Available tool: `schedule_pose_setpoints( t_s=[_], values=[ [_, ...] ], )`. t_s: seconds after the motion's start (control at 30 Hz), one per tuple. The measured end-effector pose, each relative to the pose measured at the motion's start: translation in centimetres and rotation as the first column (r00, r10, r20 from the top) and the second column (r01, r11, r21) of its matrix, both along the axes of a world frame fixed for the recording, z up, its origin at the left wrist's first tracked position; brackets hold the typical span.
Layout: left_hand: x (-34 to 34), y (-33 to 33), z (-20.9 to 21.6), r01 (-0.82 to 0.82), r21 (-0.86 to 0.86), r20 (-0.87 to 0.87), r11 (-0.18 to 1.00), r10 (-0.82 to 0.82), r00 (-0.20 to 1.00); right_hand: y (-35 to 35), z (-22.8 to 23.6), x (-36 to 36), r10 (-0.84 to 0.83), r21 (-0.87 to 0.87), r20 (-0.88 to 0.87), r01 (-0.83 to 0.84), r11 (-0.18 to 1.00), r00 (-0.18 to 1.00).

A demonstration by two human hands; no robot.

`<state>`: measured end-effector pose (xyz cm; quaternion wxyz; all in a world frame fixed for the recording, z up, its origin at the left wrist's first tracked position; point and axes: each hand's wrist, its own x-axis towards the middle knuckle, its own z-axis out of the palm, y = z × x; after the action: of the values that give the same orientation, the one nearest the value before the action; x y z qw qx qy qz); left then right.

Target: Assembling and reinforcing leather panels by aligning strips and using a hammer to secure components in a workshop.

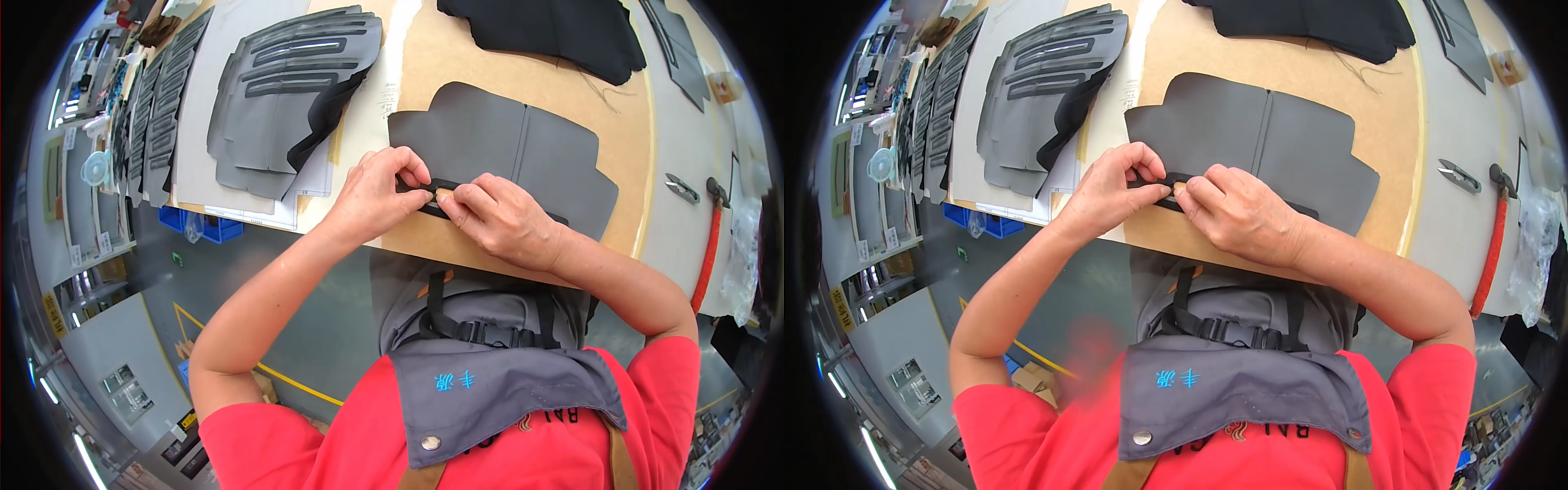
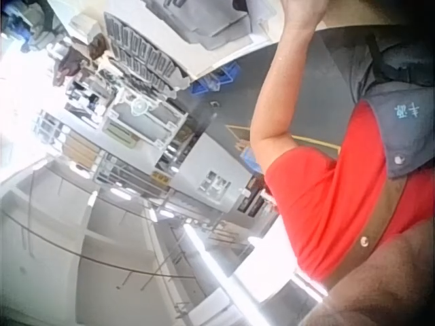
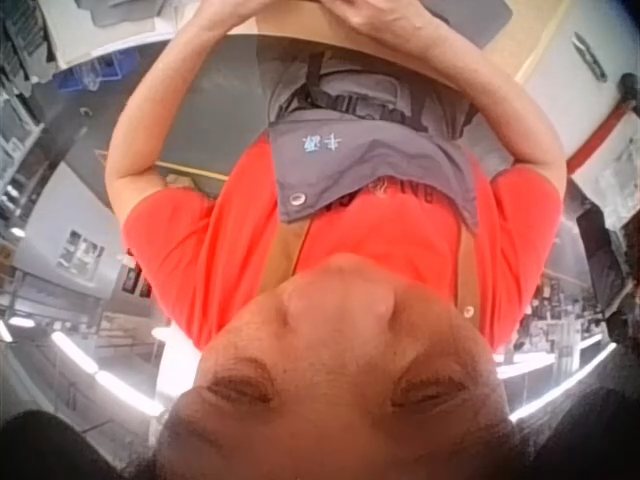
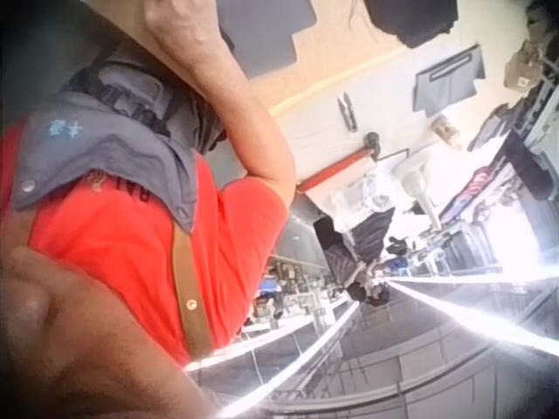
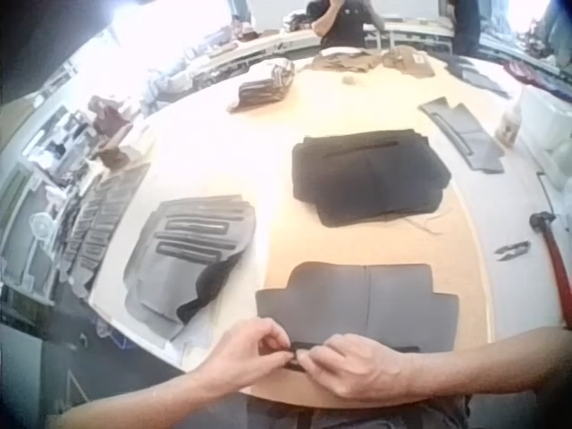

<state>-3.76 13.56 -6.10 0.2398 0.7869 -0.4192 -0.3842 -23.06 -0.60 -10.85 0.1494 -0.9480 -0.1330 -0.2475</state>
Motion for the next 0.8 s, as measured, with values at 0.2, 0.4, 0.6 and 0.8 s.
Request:
schedule_pose_setpoints(
  t_s=[0.2, 0.4, 0.6, 0.8],
  values=[
    [-3.5, 2.7, -0.9, 0.161, -0.390, 0.404, 0.907, 0.012, 0.915, -0.1, 0.1, -0.2, -0.006, 0.024, -0.044, 0.007, 1.000, 0.999],
    [-4.3, 4.0, -2.6, 0.308, -0.468, 0.623, 0.828, 0.061, 0.780, -0.4, 1.5, -0.2, -0.019, 0.108, -0.109, 0.030, 0.994, 0.994],
    [-4.2, 4.4, -3.4, 0.334, -0.477, 0.662, 0.813, 0.082, 0.745, -0.3, 2.0, -1.3, -0.096, 0.275, -0.238, 0.162, 0.948, 0.967],
    [-4.5, 4.3, -3.0, 0.284, -0.468, 0.589, 0.837, 0.056, 0.806, -0.6, 1.6, -2.0, -0.060, 0.278, -0.211, 0.119, 0.953, 0.976]
  ],
)
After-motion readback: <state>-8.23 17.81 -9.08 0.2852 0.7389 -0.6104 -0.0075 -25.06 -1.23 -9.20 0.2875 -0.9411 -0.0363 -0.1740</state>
